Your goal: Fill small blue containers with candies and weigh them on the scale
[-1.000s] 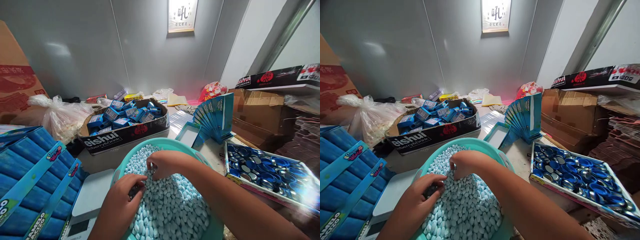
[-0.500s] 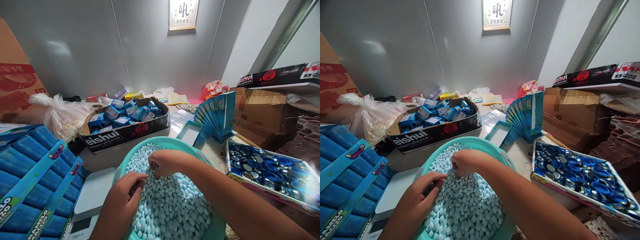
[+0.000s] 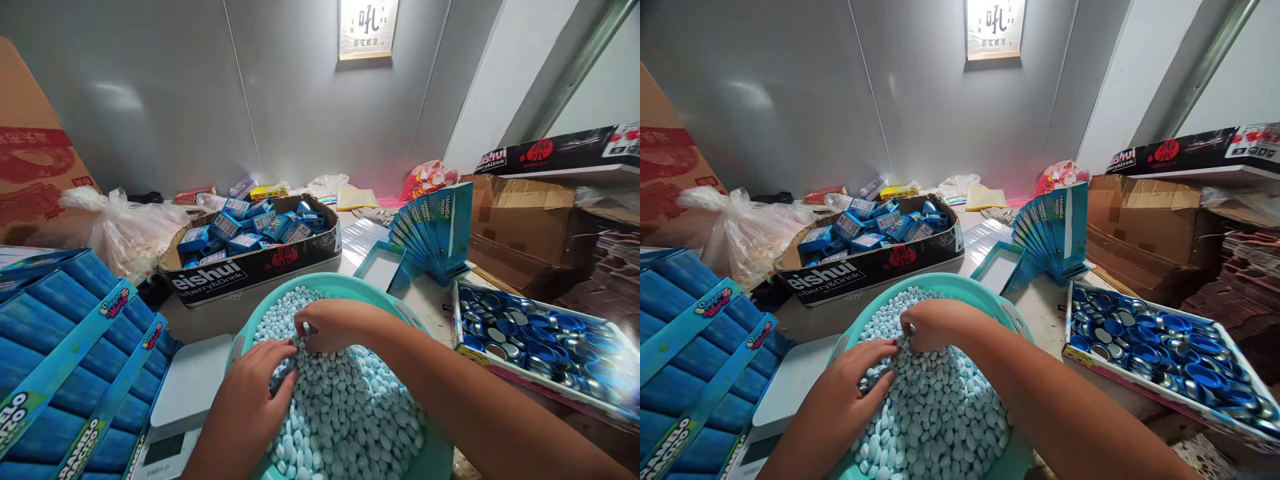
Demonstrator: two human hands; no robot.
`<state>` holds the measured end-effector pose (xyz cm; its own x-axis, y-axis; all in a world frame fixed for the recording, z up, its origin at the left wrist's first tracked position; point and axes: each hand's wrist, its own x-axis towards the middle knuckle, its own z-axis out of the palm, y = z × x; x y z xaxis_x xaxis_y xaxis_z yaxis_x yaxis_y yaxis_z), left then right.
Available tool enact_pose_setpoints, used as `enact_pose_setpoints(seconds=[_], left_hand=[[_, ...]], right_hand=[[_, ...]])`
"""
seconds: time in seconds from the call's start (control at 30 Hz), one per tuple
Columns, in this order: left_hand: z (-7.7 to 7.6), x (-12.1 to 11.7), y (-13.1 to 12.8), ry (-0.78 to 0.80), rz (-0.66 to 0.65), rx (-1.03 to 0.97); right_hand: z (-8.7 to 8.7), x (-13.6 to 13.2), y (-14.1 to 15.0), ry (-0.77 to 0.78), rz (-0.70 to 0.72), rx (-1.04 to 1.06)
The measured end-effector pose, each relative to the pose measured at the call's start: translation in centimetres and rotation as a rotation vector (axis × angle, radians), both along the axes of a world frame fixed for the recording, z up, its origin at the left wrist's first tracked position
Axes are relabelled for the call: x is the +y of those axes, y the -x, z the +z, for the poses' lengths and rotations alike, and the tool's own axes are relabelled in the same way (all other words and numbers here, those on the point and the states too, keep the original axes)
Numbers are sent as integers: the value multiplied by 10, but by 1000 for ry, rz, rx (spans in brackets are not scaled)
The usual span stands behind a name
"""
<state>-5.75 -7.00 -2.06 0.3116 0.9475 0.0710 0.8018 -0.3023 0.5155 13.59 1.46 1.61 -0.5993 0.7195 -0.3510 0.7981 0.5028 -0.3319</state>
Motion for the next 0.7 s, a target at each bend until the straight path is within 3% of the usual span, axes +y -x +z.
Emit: enact_pose_setpoints(seconds=[0.7], left_hand=[[4, -1, 1, 66, -26, -78]], right_hand=[[2, 0, -1, -8, -9, -28]])
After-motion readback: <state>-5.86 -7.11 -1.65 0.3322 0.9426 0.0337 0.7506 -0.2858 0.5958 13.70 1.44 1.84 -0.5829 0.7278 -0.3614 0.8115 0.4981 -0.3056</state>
